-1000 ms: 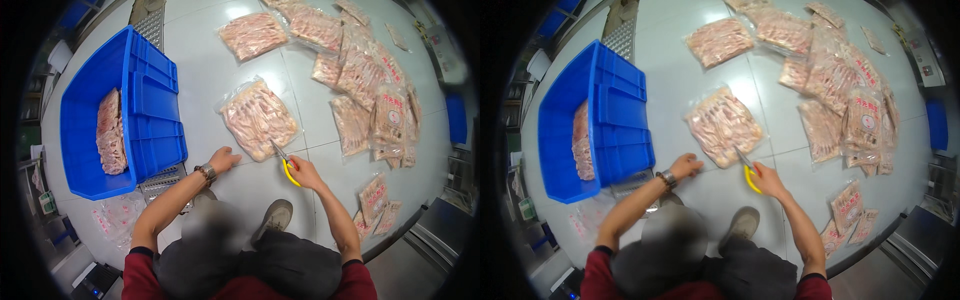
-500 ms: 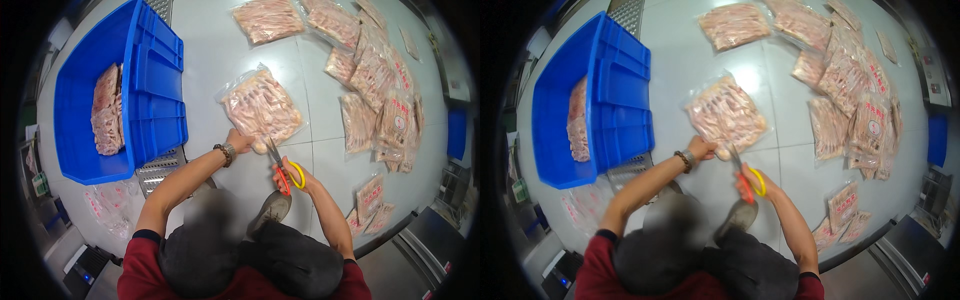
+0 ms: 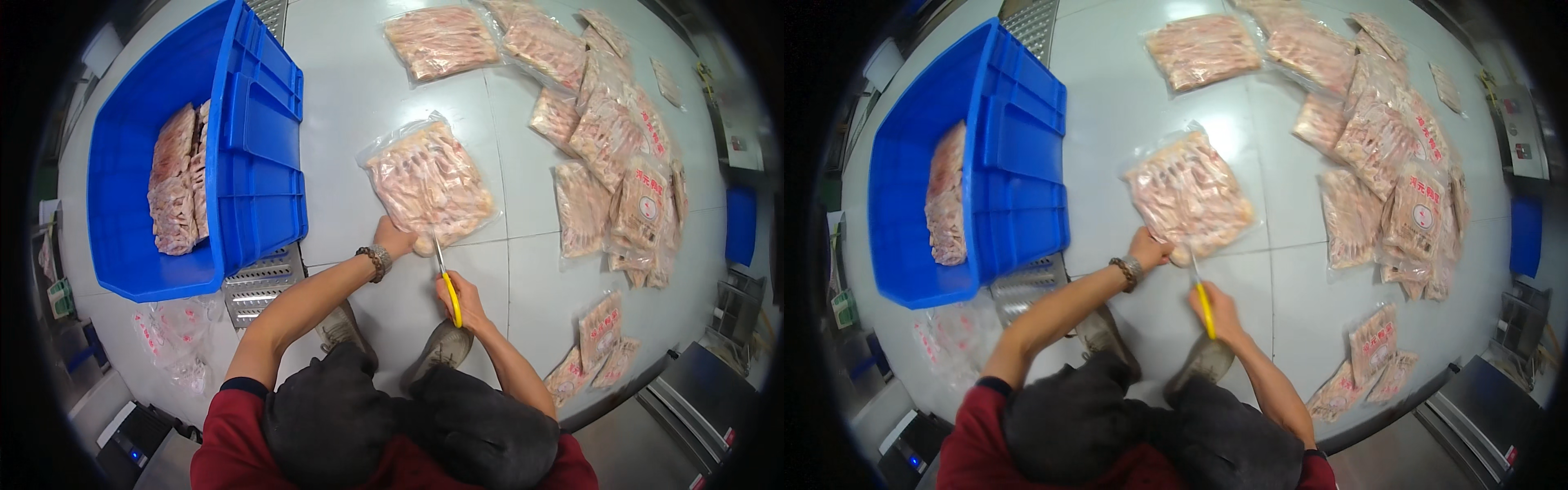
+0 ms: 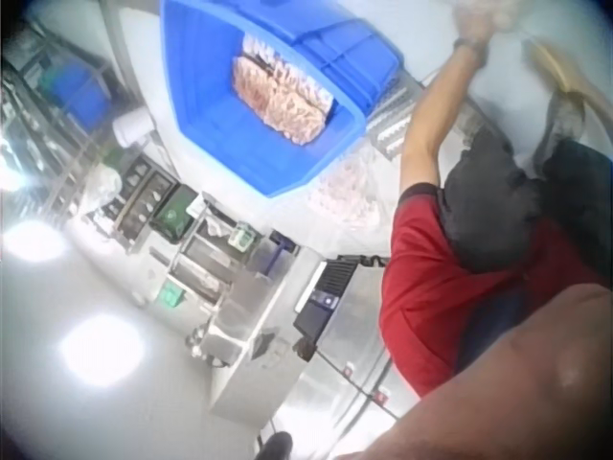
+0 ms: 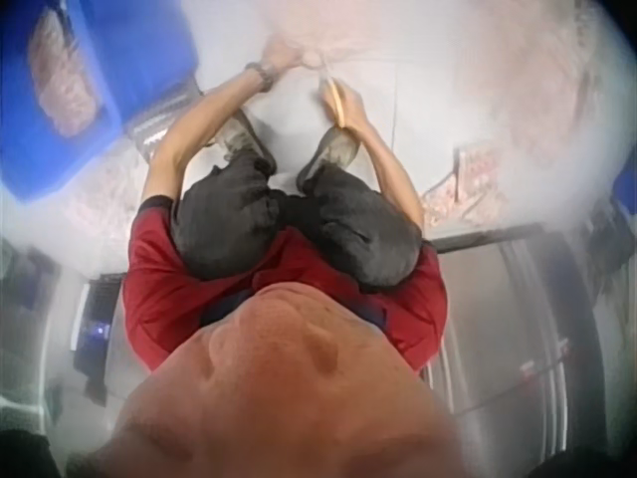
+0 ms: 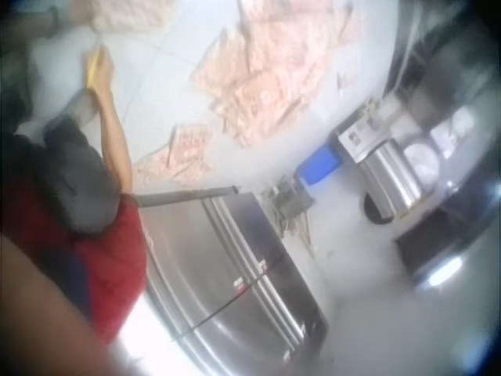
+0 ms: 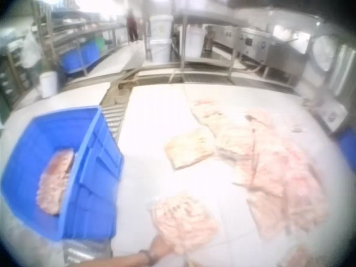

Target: The person uses yellow-handled scissors to cut open vacuum-sealed packages of raw meat. After opening each package, the person removes the meat and places it into a blue plastic crate, discarding the empty plastic packaging.

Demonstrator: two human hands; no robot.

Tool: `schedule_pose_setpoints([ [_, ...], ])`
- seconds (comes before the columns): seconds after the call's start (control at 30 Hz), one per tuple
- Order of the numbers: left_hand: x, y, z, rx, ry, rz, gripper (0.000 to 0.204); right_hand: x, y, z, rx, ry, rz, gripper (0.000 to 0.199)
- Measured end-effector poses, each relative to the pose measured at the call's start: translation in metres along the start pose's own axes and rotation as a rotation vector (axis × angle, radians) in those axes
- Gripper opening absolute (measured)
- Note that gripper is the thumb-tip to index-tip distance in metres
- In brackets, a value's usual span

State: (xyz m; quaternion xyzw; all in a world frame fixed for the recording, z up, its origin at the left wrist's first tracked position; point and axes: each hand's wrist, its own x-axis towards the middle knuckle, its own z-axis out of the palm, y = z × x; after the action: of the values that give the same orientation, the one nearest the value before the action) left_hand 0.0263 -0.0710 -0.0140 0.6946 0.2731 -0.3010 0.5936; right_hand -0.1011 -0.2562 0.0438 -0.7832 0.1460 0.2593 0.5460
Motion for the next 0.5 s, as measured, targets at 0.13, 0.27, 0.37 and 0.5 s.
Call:
schedule_pose_setpoints([
  [0.13, -0.004, 0.015, -0.002, -0.012, -0.102, -0.004, 0.02, 0.013, -0.017, -0.006, -0.043, 0.037, -0.032, 0.027],
  [0.27, -0.007, 0.002, -0.004, 0.012, -0.174, 0.033, 0.015, 0.015, -0.028, -0.006, -0.028, 0.066, -0.054, 0.029],
  [0.37, -0.015, -0.013, 0.001, 0.044, -0.223, 0.029, 0.012, 0.026, -0.023, 0.001, 0.102, 0.06, -0.118, 0.038],
  [0.5, -0.033, -0.021, 0.01, 0.005, -0.257, -0.01, 0.012, 0.043, -0.046, -0.01, 0.26, 0.001, 0.045, 0.045],
])
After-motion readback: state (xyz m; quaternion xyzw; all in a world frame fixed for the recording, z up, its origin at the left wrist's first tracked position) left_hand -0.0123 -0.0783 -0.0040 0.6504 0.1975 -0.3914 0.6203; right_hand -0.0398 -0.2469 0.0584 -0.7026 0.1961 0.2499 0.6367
